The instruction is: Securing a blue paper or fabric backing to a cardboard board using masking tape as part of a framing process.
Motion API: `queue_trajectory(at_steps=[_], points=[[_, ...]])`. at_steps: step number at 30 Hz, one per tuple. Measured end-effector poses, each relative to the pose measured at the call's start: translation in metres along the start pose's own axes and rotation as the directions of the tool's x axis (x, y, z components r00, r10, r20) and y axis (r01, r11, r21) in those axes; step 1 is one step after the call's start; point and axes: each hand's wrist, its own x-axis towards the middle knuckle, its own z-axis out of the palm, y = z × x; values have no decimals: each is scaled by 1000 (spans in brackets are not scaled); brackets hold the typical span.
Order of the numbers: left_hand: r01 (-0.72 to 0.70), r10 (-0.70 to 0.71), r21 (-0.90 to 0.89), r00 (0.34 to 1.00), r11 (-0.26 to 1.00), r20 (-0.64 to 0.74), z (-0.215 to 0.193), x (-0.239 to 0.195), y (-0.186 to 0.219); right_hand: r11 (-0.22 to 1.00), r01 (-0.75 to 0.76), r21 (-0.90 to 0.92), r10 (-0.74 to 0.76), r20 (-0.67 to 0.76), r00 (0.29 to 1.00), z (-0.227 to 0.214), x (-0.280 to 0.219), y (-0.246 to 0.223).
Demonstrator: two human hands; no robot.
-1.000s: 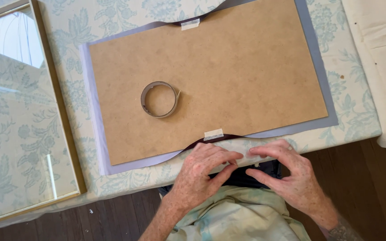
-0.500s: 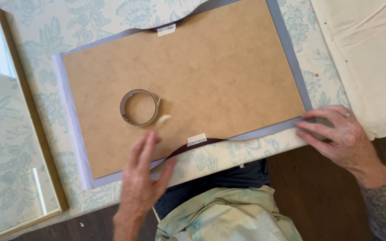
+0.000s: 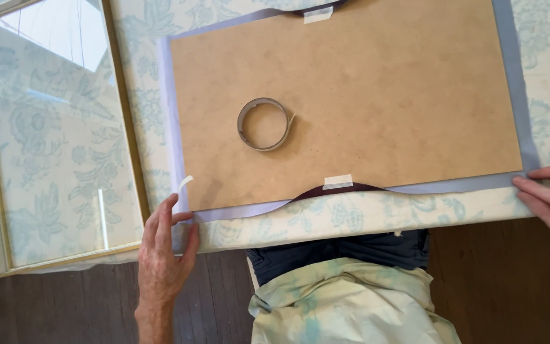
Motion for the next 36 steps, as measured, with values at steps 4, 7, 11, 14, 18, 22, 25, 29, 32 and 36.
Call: queue_trajectory(at_steps=[4,7,11,14,18,22,25,29,32,36], points=[[-86,86,18,996,996,-16,4,4,-6,1000,11,-29,-11,1,1000,-11,12,-3],[-75,75,23,997,997,-15,1,5,-7,994,5,-107,-4,4,1000,-14,12,-2],[-3,3,59,1000,998,-12,-2,6,-8,986,32,-164,-33,0,999,-21,20,-10],[-47,47,36,999,998,8,-3,20,13,971,36,-235,-23,56,998,-26,38,-40],[62,-81,-301,995,952,-51,23,45,73,999,-48,-4,48,-51,998,-10,68,-98],[122,-86,-743,993,658,86,55,78,144,959,-102,263,98,26,995,18,106,-155],[118,-19,-793,991,597,133,74,82,176,870,-184,458,169,74,983,22,123,-191],[68,41,-782,992,619,118,76,81,182,787,-227,574,281,-6,960,31,116,-203],[-36,110,-732,993,681,54,82,81,175,777,-239,583,273,31,961,33,111,-200],[-189,245,-467,968,864,62,86,89,165,919,-184,348,224,-79,971,35,107,-196]])
